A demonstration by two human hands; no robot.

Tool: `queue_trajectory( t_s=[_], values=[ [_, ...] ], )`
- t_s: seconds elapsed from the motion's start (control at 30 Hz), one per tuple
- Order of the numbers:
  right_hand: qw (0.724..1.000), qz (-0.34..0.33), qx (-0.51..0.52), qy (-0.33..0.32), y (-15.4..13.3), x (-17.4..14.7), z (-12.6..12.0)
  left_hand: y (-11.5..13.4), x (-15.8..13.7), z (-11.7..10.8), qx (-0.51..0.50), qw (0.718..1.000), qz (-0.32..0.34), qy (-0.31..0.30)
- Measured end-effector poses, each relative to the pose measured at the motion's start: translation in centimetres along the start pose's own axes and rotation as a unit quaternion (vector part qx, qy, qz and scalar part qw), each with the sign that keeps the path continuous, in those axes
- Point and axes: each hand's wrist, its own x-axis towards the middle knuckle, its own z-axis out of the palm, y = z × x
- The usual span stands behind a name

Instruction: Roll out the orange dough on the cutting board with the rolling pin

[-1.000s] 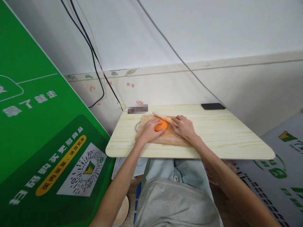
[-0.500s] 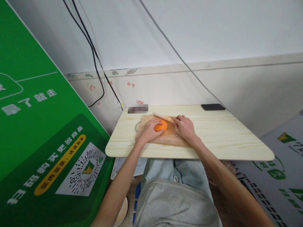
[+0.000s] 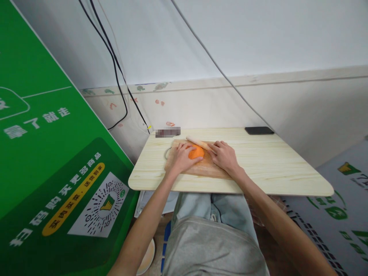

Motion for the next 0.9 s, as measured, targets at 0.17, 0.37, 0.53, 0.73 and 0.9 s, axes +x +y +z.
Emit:
queue_trajectory(
  t_s=[0.17, 0.37, 0.53, 0.73, 0.9],
  values=[
    [1.000, -0.030, -0.004, -0.008, -0.1, 0.0, -0.3, -0.4, 0.1, 0.3, -0.019, 1.000, 0.015, 0.004],
    [0.998, -0.060, -0.018, -0.016, -0.3, 0.0, -0.5, -0.4, 0.0, 0.4, -0.020, 1.000, 0.015, 0.009],
    [0.996, -0.080, -0.015, -0.020, 0.0, 0.2, -0.6, -0.4, 0.1, 0.4, -0.027, 0.999, 0.019, 0.008],
    [0.996, -0.090, -0.004, -0.024, 0.1, 0.4, -0.8, -0.5, 0.1, 0.5, -0.029, 0.999, 0.024, 0.008],
    [0.996, -0.085, 0.002, -0.026, -0.1, 0.5, -1.1, -0.5, 0.1, 0.4, -0.027, 0.999, 0.022, 0.006]
  ],
)
